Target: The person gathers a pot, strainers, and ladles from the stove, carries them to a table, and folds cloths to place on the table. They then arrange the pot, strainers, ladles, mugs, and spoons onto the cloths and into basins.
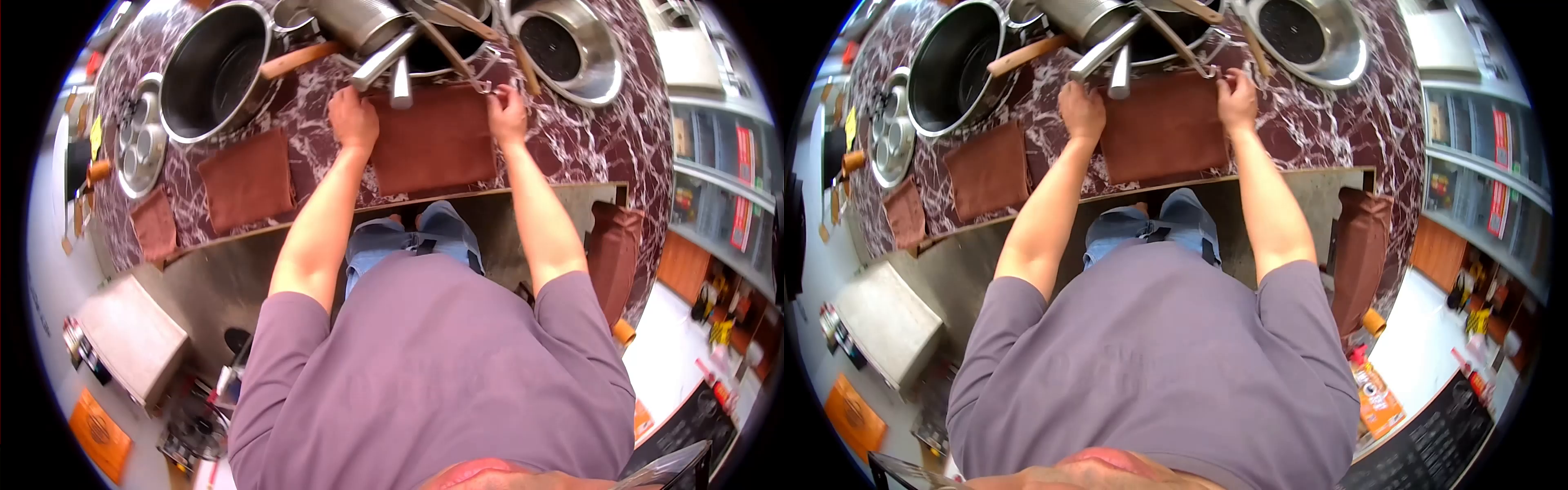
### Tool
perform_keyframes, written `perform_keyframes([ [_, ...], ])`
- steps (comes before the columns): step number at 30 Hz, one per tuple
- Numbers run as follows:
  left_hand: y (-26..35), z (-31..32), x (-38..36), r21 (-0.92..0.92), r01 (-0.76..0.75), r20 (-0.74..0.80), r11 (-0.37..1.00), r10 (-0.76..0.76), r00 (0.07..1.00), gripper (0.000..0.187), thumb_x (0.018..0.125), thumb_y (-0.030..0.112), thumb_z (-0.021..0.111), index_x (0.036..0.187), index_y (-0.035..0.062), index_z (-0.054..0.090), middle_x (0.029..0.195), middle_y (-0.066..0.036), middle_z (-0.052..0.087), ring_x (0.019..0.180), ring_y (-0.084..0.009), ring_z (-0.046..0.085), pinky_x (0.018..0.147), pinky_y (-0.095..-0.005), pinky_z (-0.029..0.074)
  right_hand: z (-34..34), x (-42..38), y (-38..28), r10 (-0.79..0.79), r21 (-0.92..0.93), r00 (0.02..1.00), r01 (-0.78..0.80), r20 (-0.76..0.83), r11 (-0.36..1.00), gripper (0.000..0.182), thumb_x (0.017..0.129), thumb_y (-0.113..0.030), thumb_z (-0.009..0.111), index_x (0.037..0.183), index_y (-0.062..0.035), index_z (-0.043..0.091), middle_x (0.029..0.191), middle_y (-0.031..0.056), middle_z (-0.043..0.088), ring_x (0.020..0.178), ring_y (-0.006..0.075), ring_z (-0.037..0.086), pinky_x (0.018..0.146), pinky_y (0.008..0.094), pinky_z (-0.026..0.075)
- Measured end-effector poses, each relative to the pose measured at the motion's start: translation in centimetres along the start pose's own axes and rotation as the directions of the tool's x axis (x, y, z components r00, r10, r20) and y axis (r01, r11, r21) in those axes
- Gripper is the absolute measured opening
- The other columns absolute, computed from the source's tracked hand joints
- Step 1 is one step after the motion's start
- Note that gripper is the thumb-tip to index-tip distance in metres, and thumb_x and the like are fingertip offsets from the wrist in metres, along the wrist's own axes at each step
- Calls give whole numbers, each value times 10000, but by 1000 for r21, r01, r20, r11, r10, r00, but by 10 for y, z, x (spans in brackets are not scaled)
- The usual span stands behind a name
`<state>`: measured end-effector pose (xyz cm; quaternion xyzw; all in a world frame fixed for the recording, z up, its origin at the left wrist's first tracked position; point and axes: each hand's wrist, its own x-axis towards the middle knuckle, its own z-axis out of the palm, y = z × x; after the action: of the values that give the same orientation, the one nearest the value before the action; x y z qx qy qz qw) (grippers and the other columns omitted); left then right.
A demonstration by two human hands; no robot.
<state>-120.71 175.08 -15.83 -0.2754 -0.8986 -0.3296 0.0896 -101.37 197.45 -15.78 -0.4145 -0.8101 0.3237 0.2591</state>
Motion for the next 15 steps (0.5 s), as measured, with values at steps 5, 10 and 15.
perform_keyframes([
  [5, 72, 5, -71, 41, -411, 338, 911, 374, 863, 540, 831, 364, 605, 1314, 147, 500, 1400, -165, 440, 1339, -366, 346, 1064, -591, 247, -77, -118, 5, -37, 77, 999, 38, -19, 996, 177, 841, -98, 640, 1005, -35, 619, 895, 121, 623, 816, 272, 626, 736, 358, 503],
  [10, 70, 18, -96, 308, -447, 563, 840, 218, 797, 633, 920, 540, 421, 1470, 236, 346, 1549, -149, 234, 1430, -404, 154, 1123, -599, 107, -203, -233, 111, 396, 9, 887, -406, -237, 914, 153, 841, -106, 632, 989, -71, 649, 919, 98, 654, 803, 231, 643, 740, 331, 519],
  [15, 76, 27, -97, 351, -421, 624, 836, 127, 771, 647, 934, 461, 449, 1485, 159, 296, 1564, -194, 144, 1443, -403, 92, 1120, -603, 102, -370, -303, 231, 506, -12, 650, -621, -567, 784, 154, 869, -164, 624, 985, -70, 661, 914, 120, 692, 843, 247, 672, 746, 352, 526],
])
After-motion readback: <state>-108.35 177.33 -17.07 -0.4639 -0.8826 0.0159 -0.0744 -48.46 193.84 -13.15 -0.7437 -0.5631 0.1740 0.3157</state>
